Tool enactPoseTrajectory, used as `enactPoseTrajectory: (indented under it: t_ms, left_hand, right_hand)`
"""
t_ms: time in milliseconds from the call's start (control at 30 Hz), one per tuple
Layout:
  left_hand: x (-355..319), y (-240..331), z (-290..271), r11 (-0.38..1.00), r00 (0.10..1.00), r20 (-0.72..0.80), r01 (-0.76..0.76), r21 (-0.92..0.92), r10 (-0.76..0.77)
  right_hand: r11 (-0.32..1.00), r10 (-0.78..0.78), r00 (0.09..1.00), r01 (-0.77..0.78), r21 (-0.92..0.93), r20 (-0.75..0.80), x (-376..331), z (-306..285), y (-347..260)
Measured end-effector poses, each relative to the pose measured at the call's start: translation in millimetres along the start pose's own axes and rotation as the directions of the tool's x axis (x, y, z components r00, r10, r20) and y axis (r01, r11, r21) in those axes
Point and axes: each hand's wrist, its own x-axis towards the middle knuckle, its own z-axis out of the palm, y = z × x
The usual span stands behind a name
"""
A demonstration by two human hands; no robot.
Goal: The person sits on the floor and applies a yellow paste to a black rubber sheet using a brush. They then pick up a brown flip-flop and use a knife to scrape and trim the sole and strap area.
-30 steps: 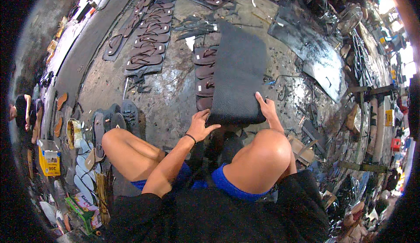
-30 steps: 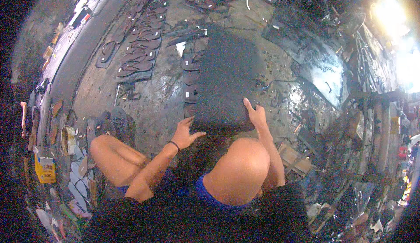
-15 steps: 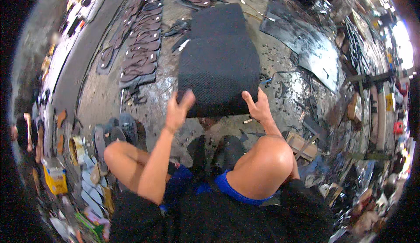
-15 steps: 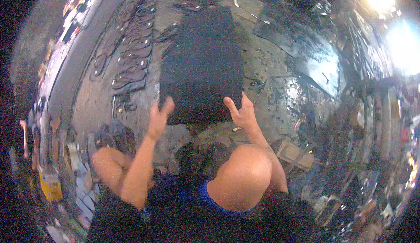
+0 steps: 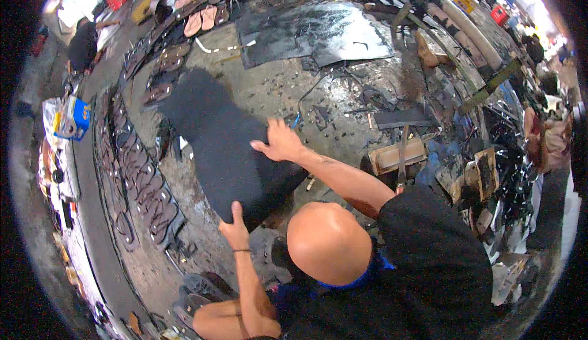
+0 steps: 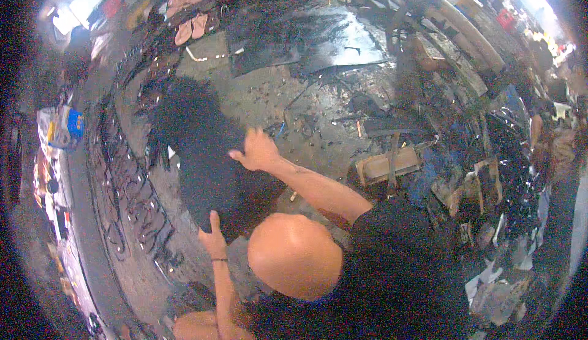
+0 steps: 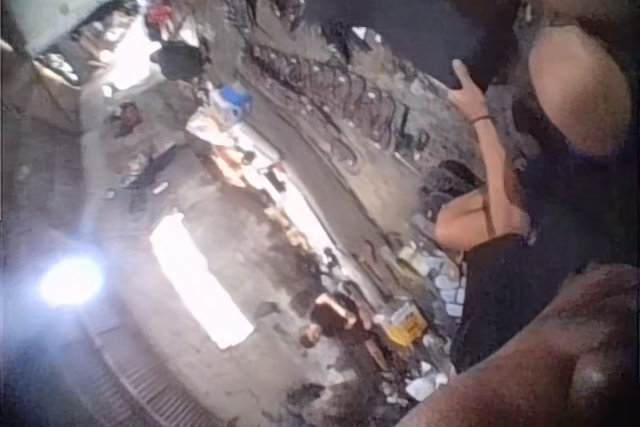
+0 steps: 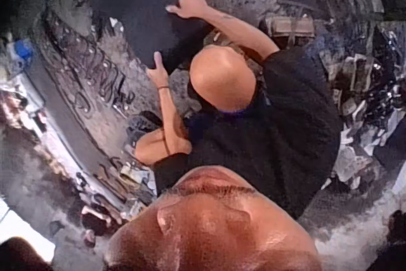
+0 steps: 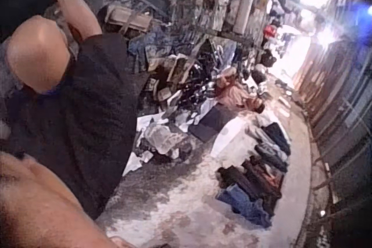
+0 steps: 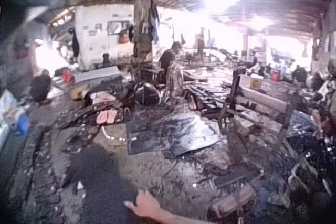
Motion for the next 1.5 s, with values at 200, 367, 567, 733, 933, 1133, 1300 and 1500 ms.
enactPoseTrajectory:
  t_ms: [200, 367, 567, 733, 933, 1133, 1300, 1500]
  left_hand:
    - [-73, 52, 30, 0.769, 0.739, 0.297, -0.639, 0.024, 0.605]
    - [-87, 62, 41, 0.511, 0.459, 0.554, -0.857, 0.069, 0.695]
    - [-16, 56, -12, 0.239, 0.318, 0.716, -0.947, 0.214, 0.622]
    - [30, 169, -28, -0.05, 0.273, 0.735, -0.922, 0.385, 0.62]
    - [10, 150, 103, -0.227, 0.156, 0.562, -0.803, 0.551, 0.812]
    - [-41, -2, 134, 0.283, 0.527, 0.804, -0.844, 0.456, 0.276]
    - [0, -20, 134, 0.758, 0.853, 0.191, -0.52, 0.393, 0.486]
    - [115, -58, 102, 0.977, 0.976, 0.207, 0.019, 0.212, -0.064]
  right_hand:
    - [0.942, -0.326, 0.921, 0.335, -0.006, 0.212, 37, -83, -189]
    - [0.697, -0.19, 0.947, 0.315, -0.644, 0.257, 55, -47, -112]
    - [0.897, 0.034, 0.998, -0.05, -0.439, -0.045, 89, -190, -33]
    - [0.93, 0.325, 0.741, -0.363, 0.057, -0.588, 32, -302, 132]
    - [0.687, 0.726, 0.29, -0.333, 0.646, -0.624, -64, -288, 370]
    - [0.92, 0.375, 0.635, -0.341, 0.19, -0.676, -229, -131, 234]
    - [0.845, 0.451, 0.777, -0.53, -0.068, -0.439, -372, -61, 224]
    - [0.37, 0.799, 0.594, -0.358, 0.858, -0.097, -330, -113, 198]
